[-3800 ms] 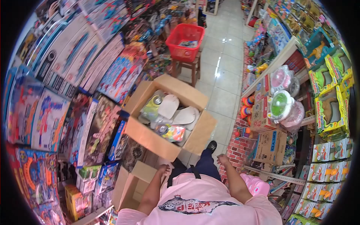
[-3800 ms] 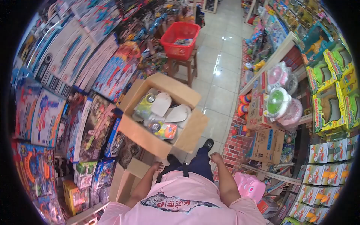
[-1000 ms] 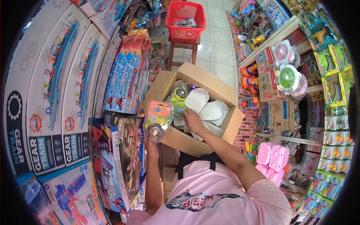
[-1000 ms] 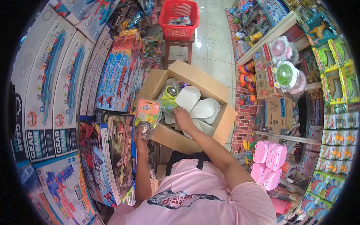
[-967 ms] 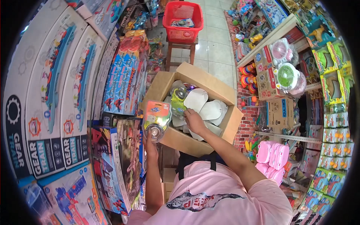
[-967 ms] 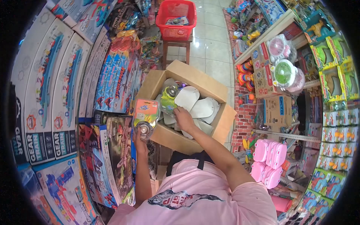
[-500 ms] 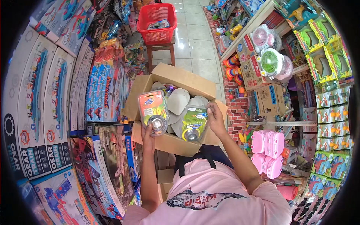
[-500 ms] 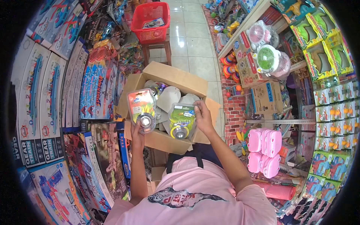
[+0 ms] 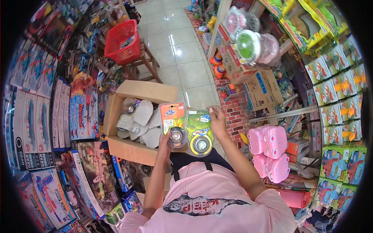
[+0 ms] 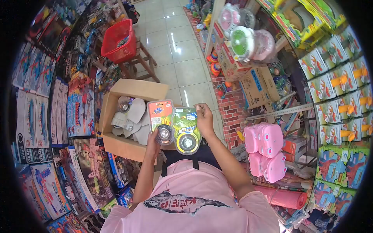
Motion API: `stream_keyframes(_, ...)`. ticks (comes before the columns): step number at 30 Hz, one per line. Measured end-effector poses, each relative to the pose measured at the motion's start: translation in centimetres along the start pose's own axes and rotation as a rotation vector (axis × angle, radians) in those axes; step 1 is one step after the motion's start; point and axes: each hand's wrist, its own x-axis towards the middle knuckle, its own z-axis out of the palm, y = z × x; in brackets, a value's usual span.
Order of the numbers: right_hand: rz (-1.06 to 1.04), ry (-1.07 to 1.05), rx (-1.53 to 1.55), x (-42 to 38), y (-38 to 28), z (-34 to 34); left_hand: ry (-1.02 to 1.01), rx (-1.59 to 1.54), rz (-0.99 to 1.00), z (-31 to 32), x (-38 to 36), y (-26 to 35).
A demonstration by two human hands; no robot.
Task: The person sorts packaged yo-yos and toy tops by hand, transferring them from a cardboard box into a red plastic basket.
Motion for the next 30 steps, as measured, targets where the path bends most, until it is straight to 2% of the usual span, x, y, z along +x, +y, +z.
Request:
stream_keyframes(5, -0.019, 0.090, 0.030, 1.4, 1.6, -6.6, -0.055, 0.180, -0.093, 6.1, 0.4, -4.2)
stream_keyframes(7, -0.009, 0.109, 0.033, 1.6, 1.4, -8.5, -0.107, 0.426, -0.062, 10.2, 0.1, -4.1)
stream_keyframes(10, 0.038, 0.206, 0.037, 2.2, 1.1, -10.9, -0.105, 0.379, -0.043, 12.8, 0.9, -5.5)
stream_keyframes(13, 0.039, 0.184, 0.221, 3.0, 1.2, -13.0, -0.102, 0.410, -0.044, 14.5, 1.9, -5.9)
stream_keyframes(15, 0.060, -0.068, 0.262, 3.2, 1.1, -14.6, -0.105, 0.422, -0.054, 15.8, 2.5, -5.6)
stream_keyframes(20, 0.071, -0.181, 0.058, 3.5, 1.5, -15.3, -0.063, 0.324, -0.007, 18.4, 4.9, -4.7)
stream_keyframes(24, 0.178, -0.238, 0.093, 5.1, 1.8, -16.2, -0.103, 0.355, -0.007, 19.5, 7.9, -3.9)
stream_keyframes(30, 0.183, -0.100, 0.225, 12.1, 2.1, -17.1, -0.110, 0.272, -0.100, 18.6, 15.3, -2.9)
